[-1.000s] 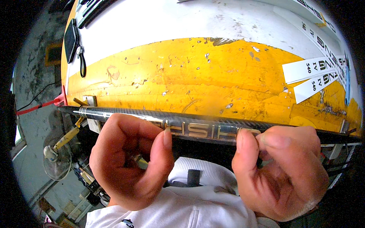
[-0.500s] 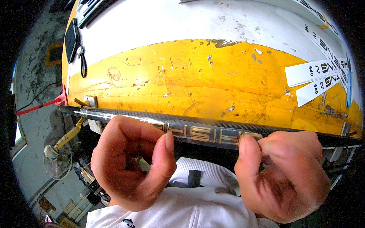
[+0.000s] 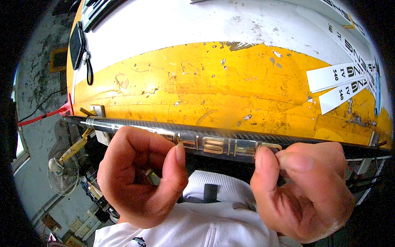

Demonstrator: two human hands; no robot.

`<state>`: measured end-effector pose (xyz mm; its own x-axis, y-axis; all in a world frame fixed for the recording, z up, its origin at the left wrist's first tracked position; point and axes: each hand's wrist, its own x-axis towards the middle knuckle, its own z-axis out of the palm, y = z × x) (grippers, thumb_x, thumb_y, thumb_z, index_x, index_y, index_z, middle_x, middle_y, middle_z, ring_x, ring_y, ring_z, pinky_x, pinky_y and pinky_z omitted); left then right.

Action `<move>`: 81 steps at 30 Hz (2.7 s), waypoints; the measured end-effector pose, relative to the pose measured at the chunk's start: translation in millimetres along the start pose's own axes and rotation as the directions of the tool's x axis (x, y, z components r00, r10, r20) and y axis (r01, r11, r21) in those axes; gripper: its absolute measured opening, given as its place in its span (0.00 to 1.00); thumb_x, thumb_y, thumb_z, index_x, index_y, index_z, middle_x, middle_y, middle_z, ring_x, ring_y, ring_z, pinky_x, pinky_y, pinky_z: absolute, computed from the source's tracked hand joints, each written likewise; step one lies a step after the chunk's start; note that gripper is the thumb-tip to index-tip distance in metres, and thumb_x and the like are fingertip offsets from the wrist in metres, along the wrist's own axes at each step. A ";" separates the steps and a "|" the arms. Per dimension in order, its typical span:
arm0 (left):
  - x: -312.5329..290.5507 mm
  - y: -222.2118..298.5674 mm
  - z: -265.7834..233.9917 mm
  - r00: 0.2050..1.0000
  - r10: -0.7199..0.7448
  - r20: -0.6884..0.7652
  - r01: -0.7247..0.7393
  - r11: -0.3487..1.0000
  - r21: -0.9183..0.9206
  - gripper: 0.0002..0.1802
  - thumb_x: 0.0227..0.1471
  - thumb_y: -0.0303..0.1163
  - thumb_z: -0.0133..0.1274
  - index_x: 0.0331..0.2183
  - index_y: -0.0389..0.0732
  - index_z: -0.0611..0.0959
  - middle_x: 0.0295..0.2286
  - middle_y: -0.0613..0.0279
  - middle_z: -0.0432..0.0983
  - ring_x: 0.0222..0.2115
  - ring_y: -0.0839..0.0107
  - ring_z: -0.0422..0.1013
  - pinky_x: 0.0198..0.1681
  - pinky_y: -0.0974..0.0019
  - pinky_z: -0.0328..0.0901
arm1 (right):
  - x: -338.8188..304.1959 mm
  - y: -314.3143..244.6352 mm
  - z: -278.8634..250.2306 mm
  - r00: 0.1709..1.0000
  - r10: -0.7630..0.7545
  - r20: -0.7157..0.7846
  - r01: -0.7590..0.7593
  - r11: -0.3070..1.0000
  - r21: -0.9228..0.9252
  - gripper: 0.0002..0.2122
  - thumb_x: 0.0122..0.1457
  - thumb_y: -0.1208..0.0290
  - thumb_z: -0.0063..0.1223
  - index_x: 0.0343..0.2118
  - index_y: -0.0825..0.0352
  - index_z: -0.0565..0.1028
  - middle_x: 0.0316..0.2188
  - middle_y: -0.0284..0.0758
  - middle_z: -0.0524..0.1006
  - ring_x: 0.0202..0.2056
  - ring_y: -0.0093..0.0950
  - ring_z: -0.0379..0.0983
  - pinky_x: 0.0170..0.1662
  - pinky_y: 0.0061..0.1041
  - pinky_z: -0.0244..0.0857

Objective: The person applies labels to fishing rod segments. They peel adhesive stickers from a sheet and press them onto the rods, aligning them carefully before moving each rod aside.

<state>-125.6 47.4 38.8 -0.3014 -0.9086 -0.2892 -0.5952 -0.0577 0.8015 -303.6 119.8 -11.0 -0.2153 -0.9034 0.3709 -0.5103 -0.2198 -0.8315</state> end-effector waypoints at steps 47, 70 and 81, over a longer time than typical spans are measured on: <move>0.0 -5.5 2.1 0.997 0.071 -0.031 -0.071 0.997 0.013 0.08 0.48 0.17 0.58 0.29 0.34 0.74 0.20 0.66 0.74 0.19 0.85 0.69 0.22 0.81 0.63 | 2.8 -1.1 5.0 1.000 -0.019 -0.025 0.017 0.995 -0.095 0.22 0.50 0.93 0.52 0.48 0.70 0.64 0.30 0.39 0.69 0.29 0.25 0.65 0.36 0.24 0.64; 0.4 -6.2 7.0 0.995 0.065 -0.078 -0.069 0.996 -0.055 0.08 0.51 0.18 0.56 0.28 0.35 0.72 0.17 0.64 0.73 0.14 0.84 0.67 0.17 0.82 0.58 | 6.0 -3.0 -2.5 0.993 -0.018 0.120 0.030 0.994 -0.106 0.27 0.49 0.96 0.53 0.50 0.67 0.61 0.32 0.39 0.68 0.28 0.23 0.66 0.31 0.20 0.65; 0.2 -6.9 8.6 0.992 0.075 -0.098 -0.079 0.996 -0.033 0.08 0.51 0.19 0.56 0.29 0.35 0.72 0.16 0.65 0.72 0.12 0.83 0.66 0.15 0.81 0.58 | 6.9 -3.5 -1.1 0.994 -0.024 0.109 0.037 0.991 -0.125 0.27 0.48 0.96 0.53 0.50 0.67 0.61 0.32 0.39 0.68 0.27 0.23 0.66 0.30 0.20 0.65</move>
<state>-128.0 51.2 28.7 -0.2709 -0.9464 -0.1758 -0.5444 0.0000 0.8388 -304.2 114.8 -5.0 -0.1112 -0.9326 0.3434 -0.6180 -0.2057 -0.7588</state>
